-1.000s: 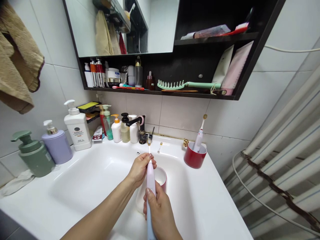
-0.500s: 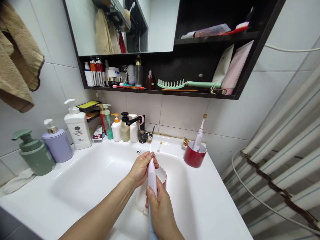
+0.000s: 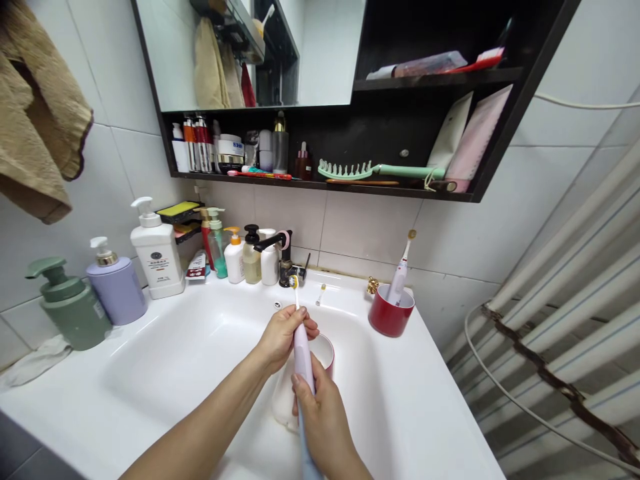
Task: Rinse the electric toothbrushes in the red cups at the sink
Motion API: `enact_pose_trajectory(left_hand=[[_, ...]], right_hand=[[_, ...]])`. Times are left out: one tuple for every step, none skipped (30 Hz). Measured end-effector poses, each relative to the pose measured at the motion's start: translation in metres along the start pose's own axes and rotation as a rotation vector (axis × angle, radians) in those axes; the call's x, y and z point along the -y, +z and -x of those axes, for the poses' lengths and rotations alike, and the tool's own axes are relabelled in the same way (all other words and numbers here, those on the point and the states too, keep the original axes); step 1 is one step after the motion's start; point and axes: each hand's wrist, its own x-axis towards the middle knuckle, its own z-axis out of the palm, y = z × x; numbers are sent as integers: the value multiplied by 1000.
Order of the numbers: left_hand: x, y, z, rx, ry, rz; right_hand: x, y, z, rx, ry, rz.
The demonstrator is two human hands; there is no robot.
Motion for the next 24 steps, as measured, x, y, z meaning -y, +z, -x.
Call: enact_pose_trajectory(left_hand=[[0,0,0,-5,-2,2],[0,0,0,-10,-6,7],[1,0,-1,-15,-12,14],[1,0,-1,-19,-19,23],[2,0,-1,-19,-27,35],[2,0,-1,-18,-34,46],[2,0,-1,-15,-40,55],[2,0,-1,-11,-44,63],[2,-1,-1,-8,-47,70],[2,-1,-1,-5,-51,79],[2,-1,-1,2,-54,94],[2,-2,0,12,-60,112],[1,-2,0,27,-68,132],[1,-3,0,46,-79,152],[0,-3,0,67,-91,168],[0,-4,1,85,-103,178],[-1,-4,1,101,-115,181],[-1,-4,1,114,-126,176],[-1,-4,2,125,-134,164],[-2,-4,2,133,-140,146],[-2,-4,2,139,-140,127],[-2,-4,3,142,-135,109],[-2,-3,3,139,-125,93],[-2,-3,3,133,-113,79]], right_hand=[[0,0,0,7,7,-30],[1,1,0,12,17,-59],[2,1,0,20,29,-90],[3,1,0,34,45,-129],[5,1,0,53,64,-176],[7,2,0,75,84,-229],[9,2,1,95,103,-281],[11,2,1,111,119,-325],[13,1,2,120,130,-360],[14,1,3,130,142,-386],[15,1,4,138,153,-408],[15,0,4,149,162,-434],[15,0,5,160,173,-468],[14,0,5,171,183,-513],[13,-1,5,182,191,-568],[13,-1,5,194,195,-629],[12,-1,5,209,197,-690],[12,-1,5,222,199,-745],[11,-1,5,232,196,-787],[11,-1,5,241,191,-810],[12,-2,5,247,185,-817],[12,-2,6,249,178,-809],[13,-2,6,242,171,-790],[14,-2,6,232,164,-763]])
